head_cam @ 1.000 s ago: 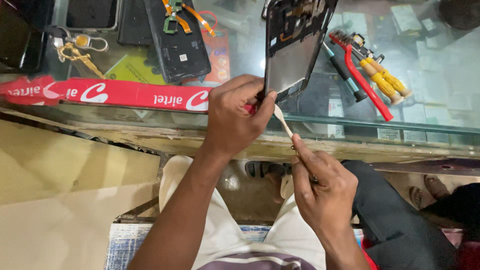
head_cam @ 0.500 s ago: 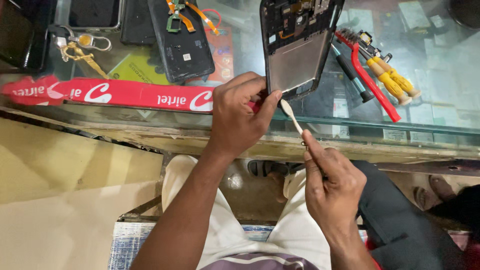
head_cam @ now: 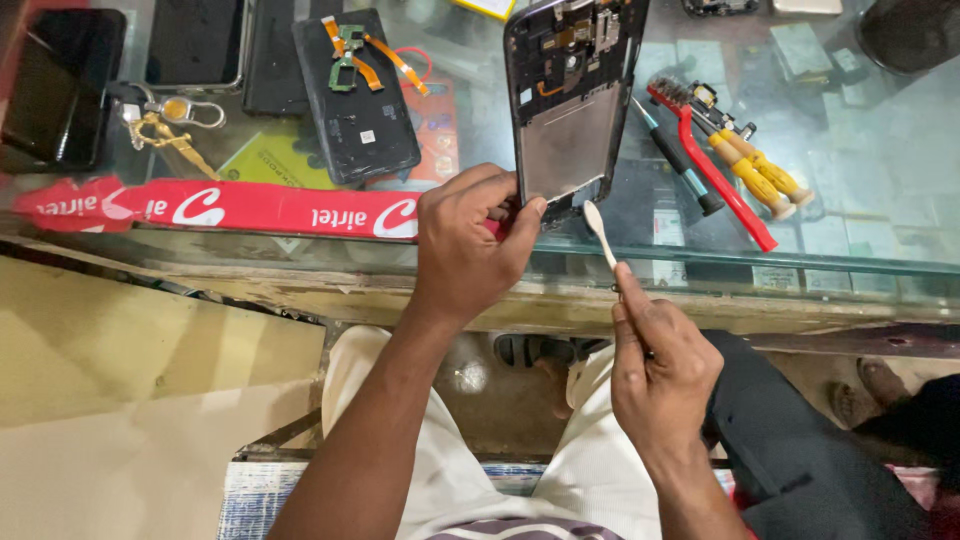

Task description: The person cleans the interior of a disassembled smartphone using a red plastic pry tool and a toothbrush. They scrape and brush the phone's frame and back cover, then flip the device to clean the screen assembly area.

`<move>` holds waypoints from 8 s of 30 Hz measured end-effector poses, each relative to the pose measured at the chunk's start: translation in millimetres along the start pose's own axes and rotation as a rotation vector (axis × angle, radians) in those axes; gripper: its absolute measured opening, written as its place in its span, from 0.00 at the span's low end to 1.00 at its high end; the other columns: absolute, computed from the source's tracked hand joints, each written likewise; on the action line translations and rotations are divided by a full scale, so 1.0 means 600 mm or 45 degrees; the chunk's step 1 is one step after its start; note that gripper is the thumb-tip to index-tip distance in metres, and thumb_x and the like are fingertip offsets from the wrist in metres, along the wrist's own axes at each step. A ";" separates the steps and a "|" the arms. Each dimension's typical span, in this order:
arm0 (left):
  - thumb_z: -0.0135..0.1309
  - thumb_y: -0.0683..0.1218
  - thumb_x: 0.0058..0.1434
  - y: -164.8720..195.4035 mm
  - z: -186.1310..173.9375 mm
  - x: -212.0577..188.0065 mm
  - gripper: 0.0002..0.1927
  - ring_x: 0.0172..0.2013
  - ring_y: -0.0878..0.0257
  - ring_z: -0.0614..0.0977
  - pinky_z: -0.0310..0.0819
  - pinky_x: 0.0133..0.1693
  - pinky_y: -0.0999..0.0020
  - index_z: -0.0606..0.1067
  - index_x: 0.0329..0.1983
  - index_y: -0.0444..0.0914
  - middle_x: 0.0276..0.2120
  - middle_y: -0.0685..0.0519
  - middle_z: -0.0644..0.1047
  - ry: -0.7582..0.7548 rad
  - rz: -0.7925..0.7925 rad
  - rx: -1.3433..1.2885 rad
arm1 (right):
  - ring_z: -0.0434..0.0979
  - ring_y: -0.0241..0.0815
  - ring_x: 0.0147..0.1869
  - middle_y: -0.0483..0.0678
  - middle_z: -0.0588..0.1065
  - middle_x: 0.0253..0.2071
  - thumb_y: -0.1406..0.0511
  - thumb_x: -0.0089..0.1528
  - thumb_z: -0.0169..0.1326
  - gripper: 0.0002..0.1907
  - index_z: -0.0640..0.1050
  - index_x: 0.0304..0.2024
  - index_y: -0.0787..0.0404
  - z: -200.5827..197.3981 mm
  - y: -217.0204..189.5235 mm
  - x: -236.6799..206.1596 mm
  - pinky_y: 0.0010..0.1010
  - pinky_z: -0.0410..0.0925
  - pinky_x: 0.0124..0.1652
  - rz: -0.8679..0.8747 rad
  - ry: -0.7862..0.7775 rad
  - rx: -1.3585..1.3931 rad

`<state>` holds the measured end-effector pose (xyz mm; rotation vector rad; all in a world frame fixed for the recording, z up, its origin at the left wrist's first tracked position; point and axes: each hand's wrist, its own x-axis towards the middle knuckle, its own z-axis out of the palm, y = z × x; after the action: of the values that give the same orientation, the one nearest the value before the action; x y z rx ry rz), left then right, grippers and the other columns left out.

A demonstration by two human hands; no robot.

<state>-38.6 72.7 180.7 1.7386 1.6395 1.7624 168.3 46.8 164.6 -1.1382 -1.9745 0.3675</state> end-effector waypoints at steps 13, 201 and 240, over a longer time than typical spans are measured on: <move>0.60 0.38 0.60 0.001 -0.004 -0.001 0.06 0.23 0.57 0.75 0.66 0.28 0.63 0.75 0.30 0.32 0.25 0.49 0.73 -0.030 0.056 0.005 | 0.72 0.45 0.27 0.52 0.72 0.27 0.75 0.62 0.56 0.24 0.78 0.61 0.56 -0.028 -0.008 0.025 0.36 0.67 0.32 -0.068 -0.138 -0.125; 0.60 0.38 0.59 0.002 0.004 -0.003 0.08 0.20 0.61 0.73 0.64 0.26 0.65 0.73 0.27 0.31 0.22 0.49 0.72 0.023 0.023 -0.029 | 0.78 0.39 0.26 0.48 0.77 0.29 0.63 0.68 0.45 0.17 0.66 0.59 0.60 0.045 0.011 -0.036 0.32 0.67 0.22 0.742 -0.553 0.599; 0.60 0.38 0.58 -0.003 0.001 -0.005 0.10 0.20 0.61 0.73 0.63 0.25 0.66 0.72 0.24 0.31 0.22 0.50 0.71 0.021 -0.015 -0.012 | 0.72 0.57 0.52 0.53 0.80 0.51 0.71 0.61 0.62 0.18 0.83 0.54 0.61 0.004 0.026 0.148 0.44 0.67 0.53 -0.290 0.044 -0.379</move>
<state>-38.2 71.3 177.2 1.7117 1.6420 1.7805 152.0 129.2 198.4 -1.0734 -2.1494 -0.0675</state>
